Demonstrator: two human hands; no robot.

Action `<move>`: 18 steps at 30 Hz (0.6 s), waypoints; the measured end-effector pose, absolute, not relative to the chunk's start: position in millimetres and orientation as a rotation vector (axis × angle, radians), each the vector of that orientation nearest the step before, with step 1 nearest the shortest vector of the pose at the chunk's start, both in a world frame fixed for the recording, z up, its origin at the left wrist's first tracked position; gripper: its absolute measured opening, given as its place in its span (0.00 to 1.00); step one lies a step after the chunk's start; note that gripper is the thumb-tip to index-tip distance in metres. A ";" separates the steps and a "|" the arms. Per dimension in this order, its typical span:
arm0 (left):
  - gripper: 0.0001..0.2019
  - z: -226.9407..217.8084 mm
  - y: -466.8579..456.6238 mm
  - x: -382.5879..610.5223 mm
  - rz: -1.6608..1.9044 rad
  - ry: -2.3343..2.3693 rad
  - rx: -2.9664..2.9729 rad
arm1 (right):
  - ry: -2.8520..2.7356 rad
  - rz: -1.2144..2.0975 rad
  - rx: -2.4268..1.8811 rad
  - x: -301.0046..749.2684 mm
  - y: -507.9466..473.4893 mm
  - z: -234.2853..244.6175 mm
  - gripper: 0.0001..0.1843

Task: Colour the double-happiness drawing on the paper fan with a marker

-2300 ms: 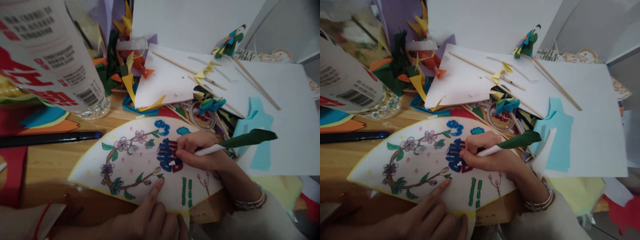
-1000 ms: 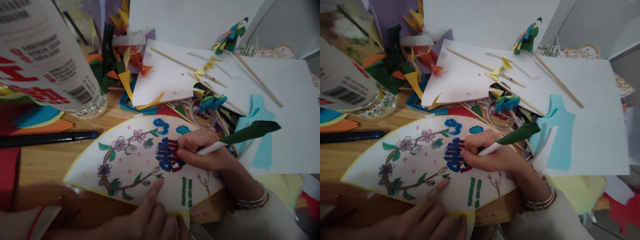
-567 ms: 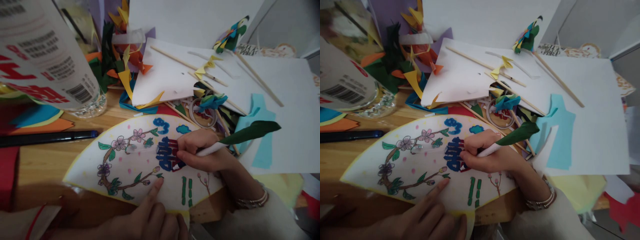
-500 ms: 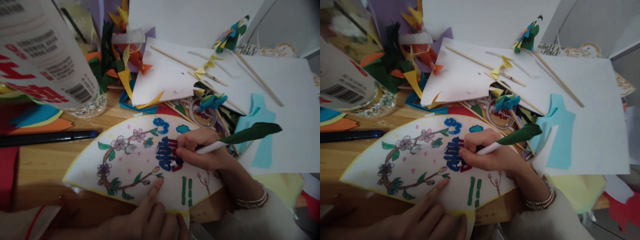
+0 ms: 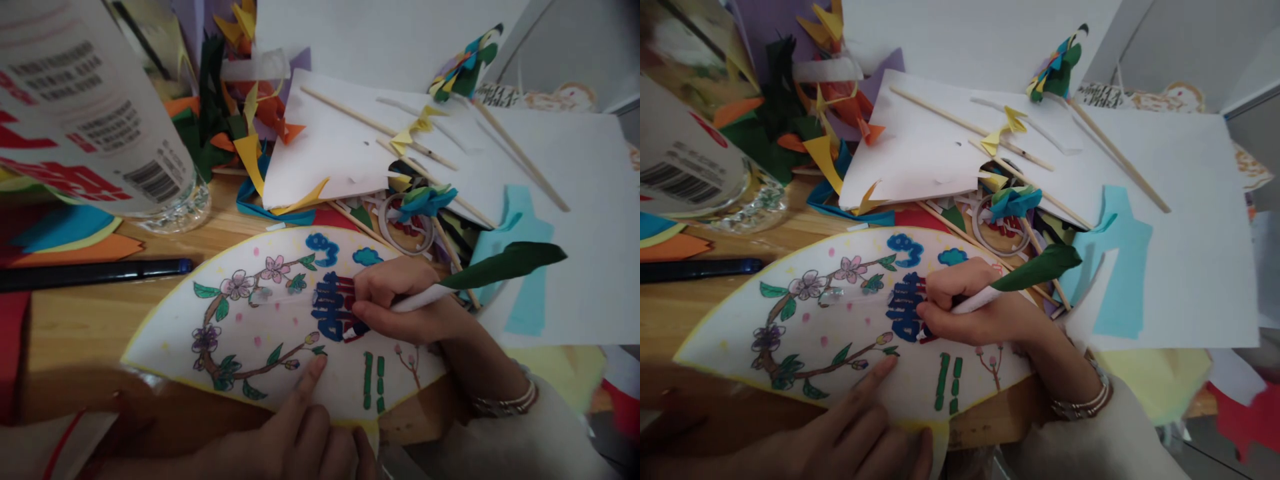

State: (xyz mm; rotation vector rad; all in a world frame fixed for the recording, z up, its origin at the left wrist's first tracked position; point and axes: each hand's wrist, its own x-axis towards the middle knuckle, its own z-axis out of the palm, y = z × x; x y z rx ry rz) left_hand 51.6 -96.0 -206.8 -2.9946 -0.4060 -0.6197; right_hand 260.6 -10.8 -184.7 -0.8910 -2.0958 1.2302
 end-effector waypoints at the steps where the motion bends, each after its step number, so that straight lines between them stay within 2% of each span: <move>1: 0.11 -206.9 -95.9 51.7 -0.622 -0.405 -2.993 | -2.100 1.228 -0.896 260.6 -10.7 -184.8 0.22; 13: 0.12 -204.7 -94.1 50.0 -0.582 -0.384 -2.998 | -2.068 1.192 -0.984 262.6 -10.4 -185.2 0.21; 18: 0.15 -201.3 -88.5 46.9 -0.456 -0.202 -3.054 | -2.053 1.242 -0.952 262.9 -10.4 -185.3 0.22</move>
